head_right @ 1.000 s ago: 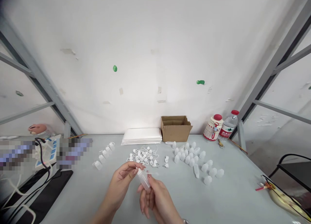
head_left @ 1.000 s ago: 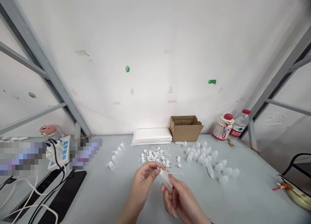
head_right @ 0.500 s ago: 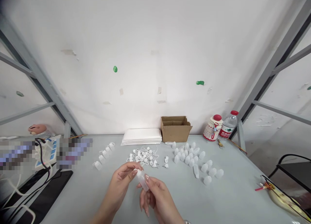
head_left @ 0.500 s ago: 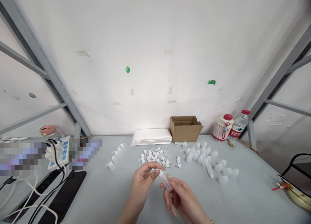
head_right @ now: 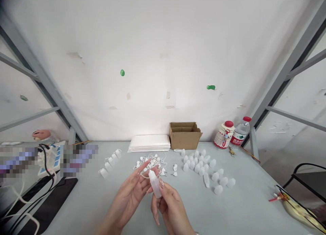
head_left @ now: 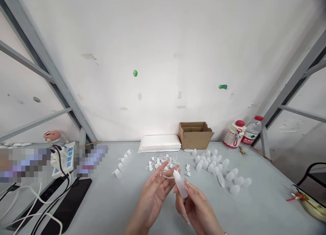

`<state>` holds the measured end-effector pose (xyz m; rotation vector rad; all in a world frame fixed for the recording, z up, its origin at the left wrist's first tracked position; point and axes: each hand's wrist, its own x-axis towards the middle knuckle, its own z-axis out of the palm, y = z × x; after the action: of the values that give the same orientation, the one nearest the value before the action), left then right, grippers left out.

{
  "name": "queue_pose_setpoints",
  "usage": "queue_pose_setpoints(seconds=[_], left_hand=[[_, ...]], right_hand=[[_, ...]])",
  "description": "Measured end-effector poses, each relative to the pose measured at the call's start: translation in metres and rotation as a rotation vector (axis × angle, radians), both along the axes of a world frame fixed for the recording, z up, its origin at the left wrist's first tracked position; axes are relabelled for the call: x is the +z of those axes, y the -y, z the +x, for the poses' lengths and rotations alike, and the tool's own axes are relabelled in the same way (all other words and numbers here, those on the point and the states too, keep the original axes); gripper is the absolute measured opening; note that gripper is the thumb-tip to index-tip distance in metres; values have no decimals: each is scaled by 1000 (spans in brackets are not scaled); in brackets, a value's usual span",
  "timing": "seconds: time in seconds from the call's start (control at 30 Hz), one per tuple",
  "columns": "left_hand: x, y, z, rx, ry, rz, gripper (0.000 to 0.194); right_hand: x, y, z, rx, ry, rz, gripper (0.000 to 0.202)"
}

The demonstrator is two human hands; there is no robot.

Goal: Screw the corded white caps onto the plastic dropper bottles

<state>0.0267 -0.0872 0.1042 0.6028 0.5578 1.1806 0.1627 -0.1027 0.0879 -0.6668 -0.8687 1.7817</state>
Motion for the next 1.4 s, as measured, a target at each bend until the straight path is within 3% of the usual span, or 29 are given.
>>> queue_pose_setpoints(seconds=[0.17,0.43,0.6,0.83,1.1,1.4], left_hand=[[6,3,-1,199,-86,30,30],[15,8,-4,251,-388,127,29],[16,10,-7,177,-182,96,22],[13,10,-10,141,51,52,28],[9,17,-11,58,-68,191,37],[9,21,-8,53,-170,227,39]], right_hand=[[0,3,0,-17,108,6,46],[16,15,7,-61,349,72,44],[18,17,8,-119,404,86,45],[19,22,5,-110,439,90,44],[26,29,5,-118,487,92,46],[26,29,3,-141,511,119,45]])
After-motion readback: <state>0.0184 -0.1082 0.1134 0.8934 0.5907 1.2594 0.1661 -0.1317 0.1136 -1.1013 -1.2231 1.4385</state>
